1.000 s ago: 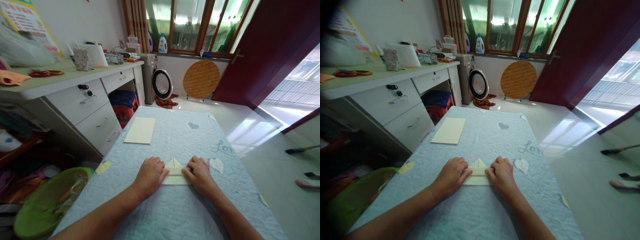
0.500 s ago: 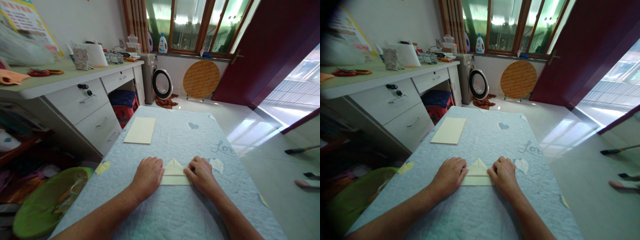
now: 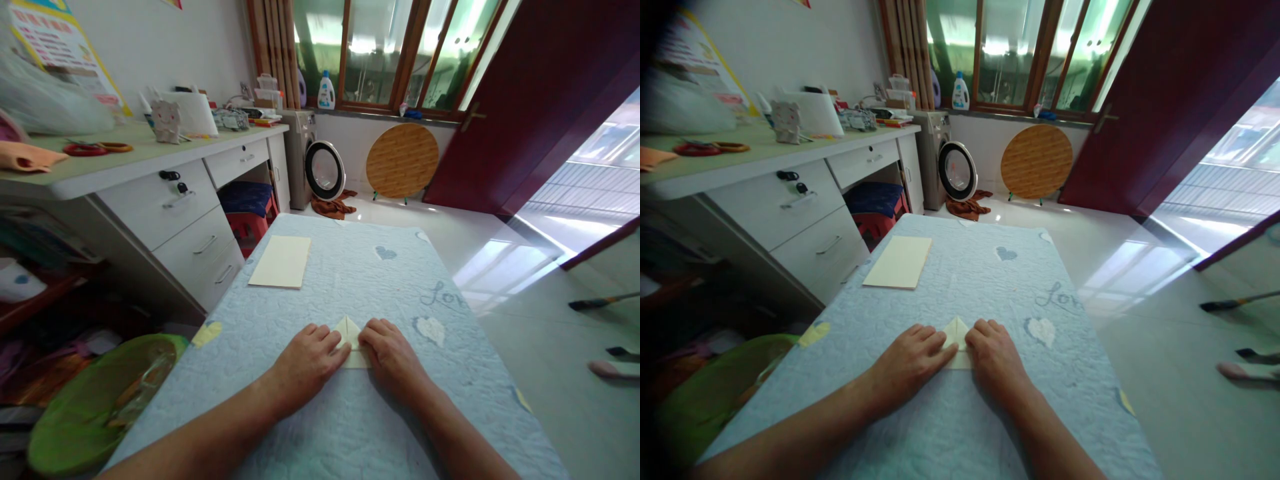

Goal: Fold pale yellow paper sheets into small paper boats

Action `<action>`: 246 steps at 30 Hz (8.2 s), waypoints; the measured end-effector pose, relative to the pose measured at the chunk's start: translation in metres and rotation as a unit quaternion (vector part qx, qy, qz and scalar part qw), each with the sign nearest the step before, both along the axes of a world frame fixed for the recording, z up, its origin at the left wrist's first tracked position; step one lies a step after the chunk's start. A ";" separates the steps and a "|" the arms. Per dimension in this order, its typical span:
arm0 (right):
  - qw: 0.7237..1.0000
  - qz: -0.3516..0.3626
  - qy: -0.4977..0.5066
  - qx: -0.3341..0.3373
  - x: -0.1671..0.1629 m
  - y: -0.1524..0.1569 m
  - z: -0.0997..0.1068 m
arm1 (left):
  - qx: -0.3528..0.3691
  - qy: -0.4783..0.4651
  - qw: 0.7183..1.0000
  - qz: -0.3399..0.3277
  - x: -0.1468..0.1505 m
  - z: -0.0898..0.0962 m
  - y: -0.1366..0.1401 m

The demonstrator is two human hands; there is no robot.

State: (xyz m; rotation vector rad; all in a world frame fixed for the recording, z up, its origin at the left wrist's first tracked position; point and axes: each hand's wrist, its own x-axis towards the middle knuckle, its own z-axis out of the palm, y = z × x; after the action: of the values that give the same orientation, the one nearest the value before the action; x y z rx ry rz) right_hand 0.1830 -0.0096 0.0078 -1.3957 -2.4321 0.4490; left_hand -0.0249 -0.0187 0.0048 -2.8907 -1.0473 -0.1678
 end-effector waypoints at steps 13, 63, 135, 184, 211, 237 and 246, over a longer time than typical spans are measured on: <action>0.987 -0.131 -0.081 0.035 -0.027 -0.006 0.001 | -0.005 0.053 0.997 0.051 0.000 0.006 -0.023; 0.967 -0.049 0.236 -0.084 0.021 0.014 -0.003 | -0.302 -0.265 0.900 0.169 0.017 0.024 0.033; 0.995 -0.061 0.045 -0.067 0.018 0.017 0.000 | -0.246 -0.143 0.947 0.152 -0.004 0.017 0.036; 0.985 -0.162 0.029 -0.052 0.011 0.016 -0.004 | -0.197 -0.056 0.947 0.248 0.002 0.017 0.033; 0.981 -0.176 0.040 -0.063 0.013 0.018 -0.005 | -0.063 -0.023 0.998 -0.016 0.006 0.010 0.026; 0.970 -0.101 0.216 0.046 0.022 0.016 0.005 | -0.066 -0.030 0.997 0.016 0.010 0.014 0.019; 0.991 -0.023 0.132 -0.010 -0.001 0.010 -0.010 | -0.056 -0.008 0.998 -0.003 0.009 0.016 0.017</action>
State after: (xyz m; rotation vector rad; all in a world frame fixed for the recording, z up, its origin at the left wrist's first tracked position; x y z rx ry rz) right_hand 0.1815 0.0004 -0.0019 -1.3065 -2.1845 0.6059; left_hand -0.0159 -0.0022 0.0211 -2.9974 -1.0863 -0.1366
